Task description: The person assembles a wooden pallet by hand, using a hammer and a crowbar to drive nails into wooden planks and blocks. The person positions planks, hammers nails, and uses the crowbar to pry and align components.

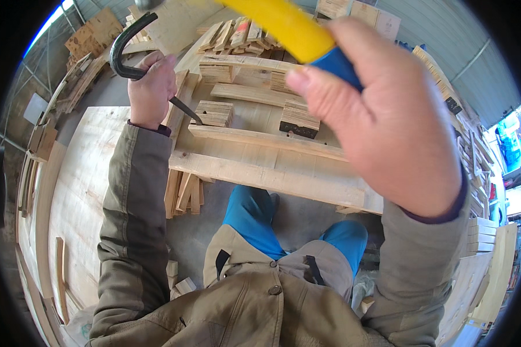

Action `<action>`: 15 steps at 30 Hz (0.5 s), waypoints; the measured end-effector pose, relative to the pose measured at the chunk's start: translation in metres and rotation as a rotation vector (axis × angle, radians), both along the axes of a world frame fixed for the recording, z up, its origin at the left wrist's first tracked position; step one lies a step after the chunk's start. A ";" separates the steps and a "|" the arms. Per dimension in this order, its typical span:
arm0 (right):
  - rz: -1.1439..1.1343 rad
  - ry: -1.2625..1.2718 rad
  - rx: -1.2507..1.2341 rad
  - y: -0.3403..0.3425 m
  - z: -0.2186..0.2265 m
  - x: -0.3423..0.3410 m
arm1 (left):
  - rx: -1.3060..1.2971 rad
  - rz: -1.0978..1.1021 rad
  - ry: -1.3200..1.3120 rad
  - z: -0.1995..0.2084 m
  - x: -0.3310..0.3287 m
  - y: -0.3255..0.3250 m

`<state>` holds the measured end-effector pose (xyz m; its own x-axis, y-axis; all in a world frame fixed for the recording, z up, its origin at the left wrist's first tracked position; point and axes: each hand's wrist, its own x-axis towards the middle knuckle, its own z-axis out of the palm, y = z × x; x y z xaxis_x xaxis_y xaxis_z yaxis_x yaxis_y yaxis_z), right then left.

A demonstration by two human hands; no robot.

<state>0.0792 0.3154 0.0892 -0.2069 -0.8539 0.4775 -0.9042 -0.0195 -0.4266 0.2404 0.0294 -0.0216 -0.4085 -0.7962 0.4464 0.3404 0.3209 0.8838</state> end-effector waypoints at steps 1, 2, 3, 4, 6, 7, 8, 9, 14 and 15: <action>-0.013 -0.048 -0.060 0.002 0.003 0.002 | 0.009 -0.013 0.001 0.000 0.000 -0.001; 0.036 -0.048 -0.096 0.002 0.007 0.000 | 0.007 -0.017 -0.005 0.000 -0.001 -0.002; -0.063 -0.132 -0.170 0.003 0.011 -0.003 | 0.008 -0.020 -0.011 0.000 -0.002 -0.003; -0.085 -0.173 -0.227 0.004 0.014 -0.006 | 0.009 -0.024 -0.017 0.000 -0.003 -0.003; -0.014 -0.175 -0.304 0.005 0.027 -0.011 | -0.026 -0.009 -0.016 0.000 -0.004 -0.003; 0.014 -0.162 -0.321 0.005 0.031 -0.012 | -0.050 -0.007 -0.009 0.000 -0.005 -0.003; 0.028 -0.122 -0.300 0.005 0.034 -0.012 | -0.032 -0.017 -0.005 0.000 -0.004 -0.003; 0.044 -0.082 -0.278 0.005 0.035 -0.011 | -0.022 -0.032 0.006 0.000 -0.004 -0.003; 0.099 0.177 0.033 -0.010 -0.010 0.010 | 0.041 -0.033 0.018 -0.001 -0.001 -0.004; 0.086 0.198 0.059 -0.013 -0.013 0.008 | 0.065 -0.008 0.020 -0.003 0.001 -0.004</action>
